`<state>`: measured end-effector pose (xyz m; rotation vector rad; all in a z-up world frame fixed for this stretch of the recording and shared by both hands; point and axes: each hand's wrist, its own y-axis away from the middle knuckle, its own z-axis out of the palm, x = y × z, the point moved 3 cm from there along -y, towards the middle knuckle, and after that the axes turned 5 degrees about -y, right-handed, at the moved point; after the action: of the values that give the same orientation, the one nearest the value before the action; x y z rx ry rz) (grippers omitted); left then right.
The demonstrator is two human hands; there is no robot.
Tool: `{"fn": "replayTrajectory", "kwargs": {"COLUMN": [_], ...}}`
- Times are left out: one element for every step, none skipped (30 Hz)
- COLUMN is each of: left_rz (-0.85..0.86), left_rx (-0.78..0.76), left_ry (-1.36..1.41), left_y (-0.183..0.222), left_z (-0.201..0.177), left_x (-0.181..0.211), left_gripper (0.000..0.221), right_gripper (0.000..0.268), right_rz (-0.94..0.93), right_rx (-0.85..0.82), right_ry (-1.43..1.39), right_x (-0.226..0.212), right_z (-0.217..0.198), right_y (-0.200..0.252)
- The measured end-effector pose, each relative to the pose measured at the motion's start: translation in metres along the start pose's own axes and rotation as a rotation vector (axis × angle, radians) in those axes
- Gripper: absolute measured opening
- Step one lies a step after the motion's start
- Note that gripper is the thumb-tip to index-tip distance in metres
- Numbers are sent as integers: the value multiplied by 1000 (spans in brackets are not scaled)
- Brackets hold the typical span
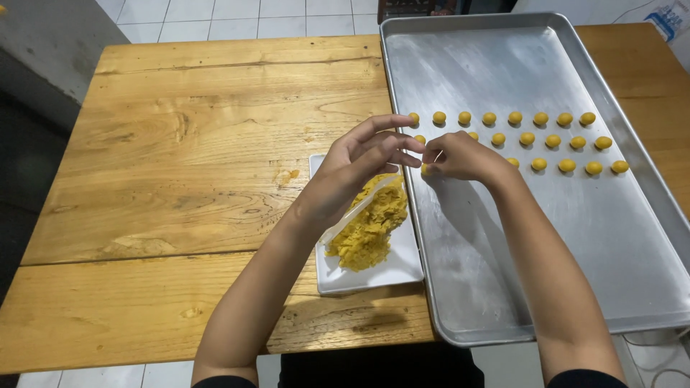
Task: A person portions yellow dough using a small spatula, rolls it into small balls between their hands, and arranges them in rows on a metal baking tray.
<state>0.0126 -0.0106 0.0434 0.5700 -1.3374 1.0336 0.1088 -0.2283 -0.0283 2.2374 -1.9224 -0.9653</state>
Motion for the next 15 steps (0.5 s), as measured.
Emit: {"fn": "replayTrajectory", "kwargs": {"left_rz": [0, -1, -3, -3, -54, -106, -108, -129, -145, -147, -253, -361, -362, -407, -452], "left_rx": [1, -30, -62, -61, -72, -82, -82, -74, -63, -60, -47, -31, -26, -21, -16], "left_ry": [0, -71, -142, -141, -494, -847, -847, -1250, -1654, -1652, -1742, -1829, -1828, -1856, -1883], "left_y": [1, 2, 3, 6, 9, 13, 14, 15, 16, 18, 19, 21, 20, 19, 18], "left_z": [1, 2, 4, 8, 12, 15, 11, 7, 2, 1, -3, -7, -12, -17, -22], "left_x": [2, 4, 6, 14, 21, 28, 14, -2, -16, -40, -65, -89, -107, -125, -144], "left_gripper": [58, 62, 67, 67, 56, 44, 44, 45, 46, 46, 50, 54, 54, 48, 42], "right_gripper": [15, 12, 11, 11, 13, 16, 16, 22, 28, 28, 32, 36, 36, 37, 38], "right_rz": [-1, -98, -197, -196, -201, -205, -206, -219, -233, -234, -279, -325, -328, -354, -381], "right_rx": [0, 55, 110, 110, 105, 100, 99, 139, 178, 176, 214, 253, 251, 254, 257], "right_ry": [1, 2, 3, 3, -6, -16, -17, -44, -70, -69, -82, -94, -91, -91, -91], "right_x": [3, 3, 3, 2, 0, -1, -14, -27, -41, -42, -44, -47, -55, -62, -70], "right_z": [2, 2, 3, 0, -2, -4, -10, -17, -24, -25, -28, -31, -32, -33, -33], "right_y": [0, 0, 0, 0, 0, 0, 15, 31, 46, 48, 50, 52, 60, 69, 78]}}
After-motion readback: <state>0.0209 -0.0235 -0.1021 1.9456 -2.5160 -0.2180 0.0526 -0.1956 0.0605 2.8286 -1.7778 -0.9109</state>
